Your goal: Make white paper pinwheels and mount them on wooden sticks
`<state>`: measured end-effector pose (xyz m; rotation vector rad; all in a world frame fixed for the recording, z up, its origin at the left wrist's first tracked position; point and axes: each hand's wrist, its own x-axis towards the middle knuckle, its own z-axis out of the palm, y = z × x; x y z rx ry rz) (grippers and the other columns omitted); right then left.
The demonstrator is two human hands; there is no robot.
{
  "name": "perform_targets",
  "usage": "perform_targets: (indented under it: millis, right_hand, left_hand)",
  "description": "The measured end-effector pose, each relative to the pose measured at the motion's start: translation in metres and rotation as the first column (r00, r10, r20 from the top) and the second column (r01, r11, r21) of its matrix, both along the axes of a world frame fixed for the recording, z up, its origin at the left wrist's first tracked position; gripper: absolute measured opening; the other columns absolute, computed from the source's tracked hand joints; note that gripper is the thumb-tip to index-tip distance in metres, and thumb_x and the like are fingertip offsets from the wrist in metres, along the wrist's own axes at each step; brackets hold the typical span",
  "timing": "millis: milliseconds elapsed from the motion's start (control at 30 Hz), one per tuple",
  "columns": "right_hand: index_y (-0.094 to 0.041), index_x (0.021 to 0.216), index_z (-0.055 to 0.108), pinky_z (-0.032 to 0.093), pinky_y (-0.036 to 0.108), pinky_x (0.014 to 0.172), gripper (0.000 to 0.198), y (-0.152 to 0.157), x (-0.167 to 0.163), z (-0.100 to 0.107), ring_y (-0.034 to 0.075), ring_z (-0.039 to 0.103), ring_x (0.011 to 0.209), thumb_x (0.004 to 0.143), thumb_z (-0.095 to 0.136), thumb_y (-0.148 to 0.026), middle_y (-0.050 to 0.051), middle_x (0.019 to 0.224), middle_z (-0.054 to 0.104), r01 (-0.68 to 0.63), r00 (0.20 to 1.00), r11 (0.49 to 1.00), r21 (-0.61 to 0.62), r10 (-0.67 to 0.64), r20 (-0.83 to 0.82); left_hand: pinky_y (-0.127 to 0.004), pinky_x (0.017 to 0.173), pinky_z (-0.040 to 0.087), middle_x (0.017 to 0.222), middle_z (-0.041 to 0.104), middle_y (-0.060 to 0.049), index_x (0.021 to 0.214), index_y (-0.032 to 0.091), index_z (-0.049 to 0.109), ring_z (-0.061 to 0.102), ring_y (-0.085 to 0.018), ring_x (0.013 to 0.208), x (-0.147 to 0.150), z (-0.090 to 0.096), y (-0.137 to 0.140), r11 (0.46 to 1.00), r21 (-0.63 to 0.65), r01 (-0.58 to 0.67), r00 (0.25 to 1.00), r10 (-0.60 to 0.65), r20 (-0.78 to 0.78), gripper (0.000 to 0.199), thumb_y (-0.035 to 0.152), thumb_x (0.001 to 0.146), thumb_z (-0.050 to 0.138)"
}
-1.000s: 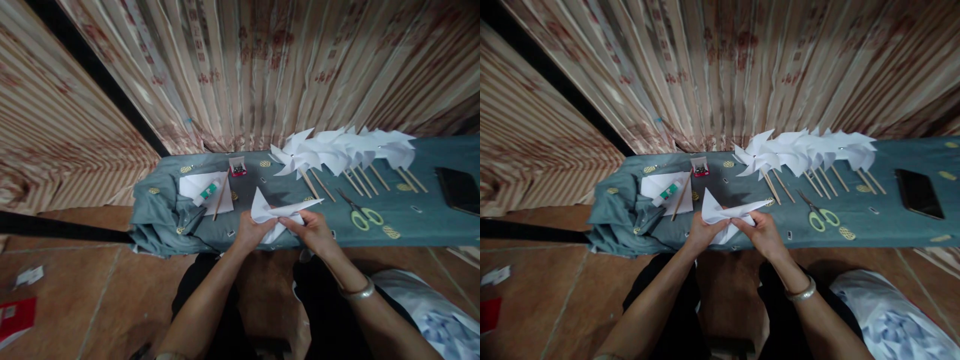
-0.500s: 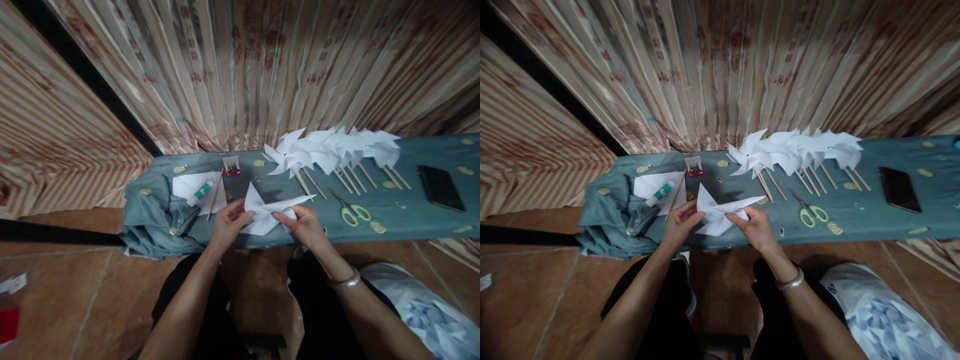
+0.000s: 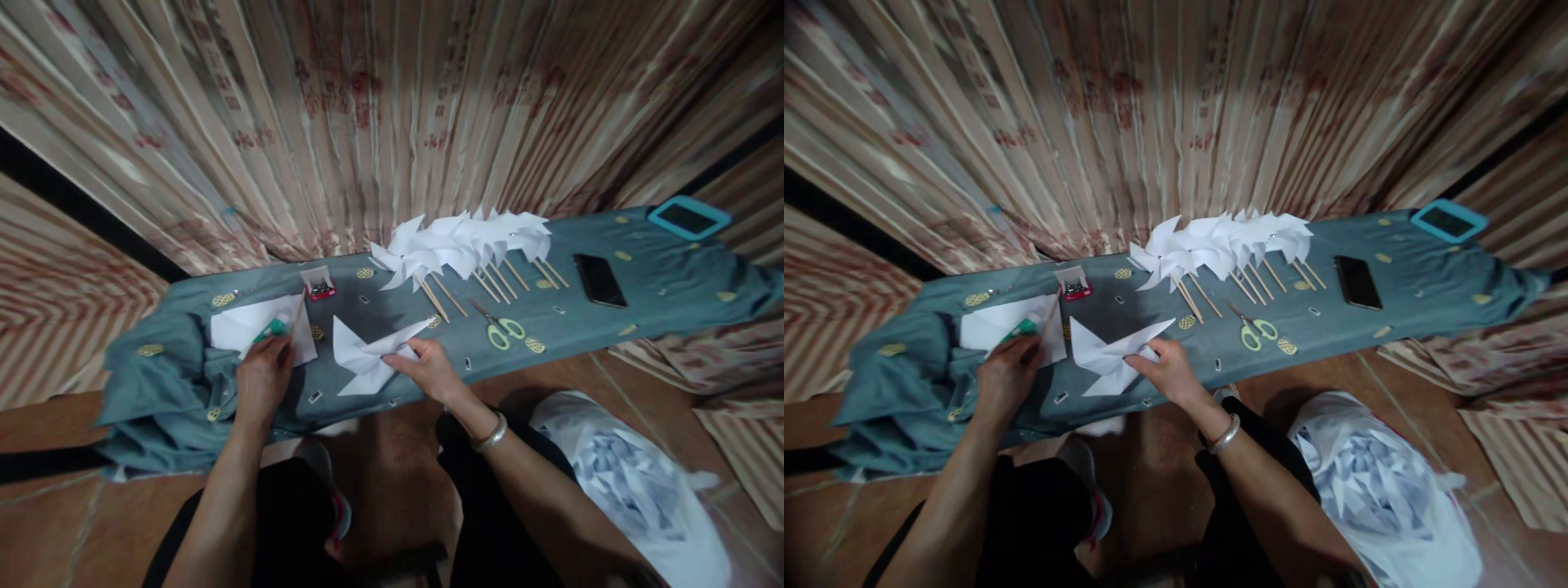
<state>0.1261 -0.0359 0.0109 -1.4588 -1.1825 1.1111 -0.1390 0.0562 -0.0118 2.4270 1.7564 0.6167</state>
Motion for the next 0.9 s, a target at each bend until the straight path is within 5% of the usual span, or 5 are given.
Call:
perform_targets:
  millis: [367,767,900]
  right_hand:
    - [-0.018,0.069,0.068,0.039,0.023,0.056,0.022,-0.007,0.003,0.005,0.013,0.051,0.060,0.071,0.068,-0.040,-0.003,0.062,0.061,0.002,0.999,1.000,-0.021,-0.001,0.053]
    - [-0.018,0.070,0.070,0.040,0.024,0.056,0.023,-0.009,0.004,0.001,0.012,0.049,0.055,0.069,0.069,-0.041,-0.002,0.059,0.062,-0.005,0.997,0.998,0.055,0.001,0.083]
    - [-0.018,0.073,0.073,0.041,0.025,0.056,0.023,-0.012,0.004,0.000,0.013,0.051,0.057,0.068,0.070,-0.040,-0.001,0.062,0.065,0.017,0.995,0.999,0.042,-0.021,0.099]
  left_hand:
    - [-0.029,0.067,0.046,0.096,0.072,-0.007,0.101,0.018,0.069,0.066,-0.025,0.085,0.005,0.008,-0.003,0.998,0.036,-0.050,0.995,0.053,-0.089,0.032,0.029,0.083,0.045]
    - [-0.027,0.072,0.051,0.097,0.074,-0.008,0.099,0.017,0.071,0.069,-0.022,0.084,-0.009,0.016,-0.026,0.996,-0.046,-0.074,0.997,0.073,-0.013,0.029,0.024,0.079,0.051]
    - [-0.028,0.074,0.052,0.093,0.074,-0.007,0.098,0.016,0.071,0.068,-0.019,0.078,-0.008,0.018,-0.038,0.996,-0.091,0.007,0.992,0.005,0.126,0.028,0.020,0.078,0.052]
